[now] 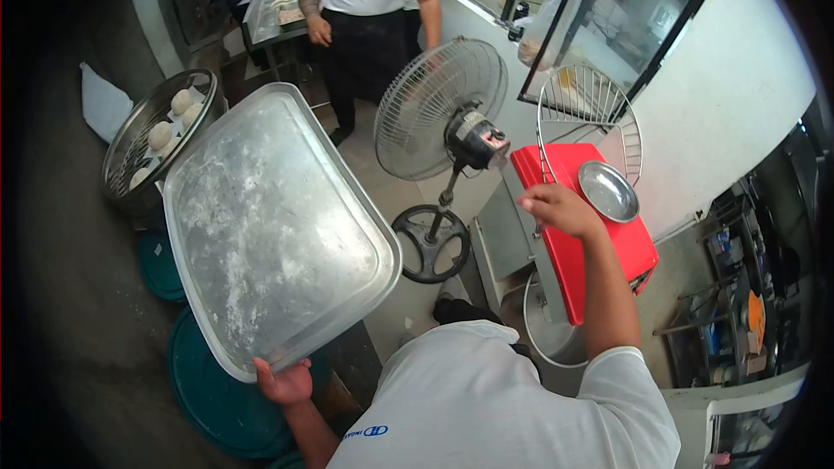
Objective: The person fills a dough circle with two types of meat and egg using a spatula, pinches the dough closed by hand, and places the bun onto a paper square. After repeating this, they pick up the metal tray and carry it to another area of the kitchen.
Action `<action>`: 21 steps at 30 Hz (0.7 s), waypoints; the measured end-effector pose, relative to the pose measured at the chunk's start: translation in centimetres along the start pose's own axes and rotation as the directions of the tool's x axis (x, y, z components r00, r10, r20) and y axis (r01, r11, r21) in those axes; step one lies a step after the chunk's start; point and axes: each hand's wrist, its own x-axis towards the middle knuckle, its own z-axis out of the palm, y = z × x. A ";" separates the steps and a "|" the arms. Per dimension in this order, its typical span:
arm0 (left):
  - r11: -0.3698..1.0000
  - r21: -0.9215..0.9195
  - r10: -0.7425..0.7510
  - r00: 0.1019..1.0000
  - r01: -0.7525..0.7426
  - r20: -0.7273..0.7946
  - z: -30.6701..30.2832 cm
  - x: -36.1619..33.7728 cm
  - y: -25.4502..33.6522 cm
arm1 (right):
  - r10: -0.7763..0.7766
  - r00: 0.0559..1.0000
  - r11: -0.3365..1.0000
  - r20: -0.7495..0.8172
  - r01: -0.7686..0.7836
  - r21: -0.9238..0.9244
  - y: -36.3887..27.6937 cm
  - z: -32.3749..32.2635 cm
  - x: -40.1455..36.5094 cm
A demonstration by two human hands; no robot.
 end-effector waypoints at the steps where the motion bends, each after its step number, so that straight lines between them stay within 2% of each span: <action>1: 1.000 0.011 0.005 1.000 -0.004 -0.003 -0.2 0.1 0.0 | 0.058 0.998 0.998 -0.014 -0.058 0.004 2.0 -0.2 -2.2; 3: 1.000 0.018 0.004 1.000 -0.004 0.011 -0.7 0.3 0.0 | 0.211 0.977 0.977 -0.037 -0.211 0.012 6.3 0.0 -7.3; 6: 1.000 0.008 0.009 0.999 -0.009 0.048 -1.4 0.9 -0.3 | 0.475 0.876 0.880 -0.088 -0.470 0.073 11.5 2.9 -16.1; 8: 1.000 -0.004 0.006 0.997 -0.006 0.077 -1.6 1.2 -0.5 | 0.571 0.813 0.814 -0.111 -0.545 0.199 17.5 6.3 -22.2; 10: 1.000 -0.019 -0.007 0.985 0.010 0.171 -2.1 1.4 -0.3 | 0.711 0.698 0.675 -0.085 -0.644 0.360 20.1 11.0 -27.5; 12: 0.999 -0.032 0.005 0.979 0.002 0.202 -1.1 0.8 -0.1 | 0.784 0.620 0.567 -0.033 -0.693 0.446 22.8 15.3 -32.5; 15: 0.995 -0.097 0.019 0.962 0.008 0.271 -1.6 1.4 -0.4 | 0.826 0.559 0.517 -0.079 -0.694 0.500 22.6 21.7 -35.0; 16: 0.990 -0.141 0.022 0.950 0.023 0.312 -1.8 1.4 -0.4 | 0.787 0.600 0.582 -0.144 -0.645 0.495 22.8 23.4 -35.2; 17: 0.990 -0.134 0.015 0.946 0.031 0.324 -1.9 1.3 -0.4 | 0.791 0.595 0.575 -0.143 -0.642 0.507 22.9 24.7 -35.0; 19: 0.985 -0.169 0.033 0.930 0.031 0.365 -0.9 0.5 -0.1 | 0.696 0.633 0.716 -0.340 -0.577 0.393 22.4 25.2 -33.9; 21: 0.985 -0.170 0.028 0.918 0.043 0.396 -1.2 0.9 -0.1 | 0.492 0.669 0.865 -0.557 -0.447 0.227 23.7 25.4 -30.8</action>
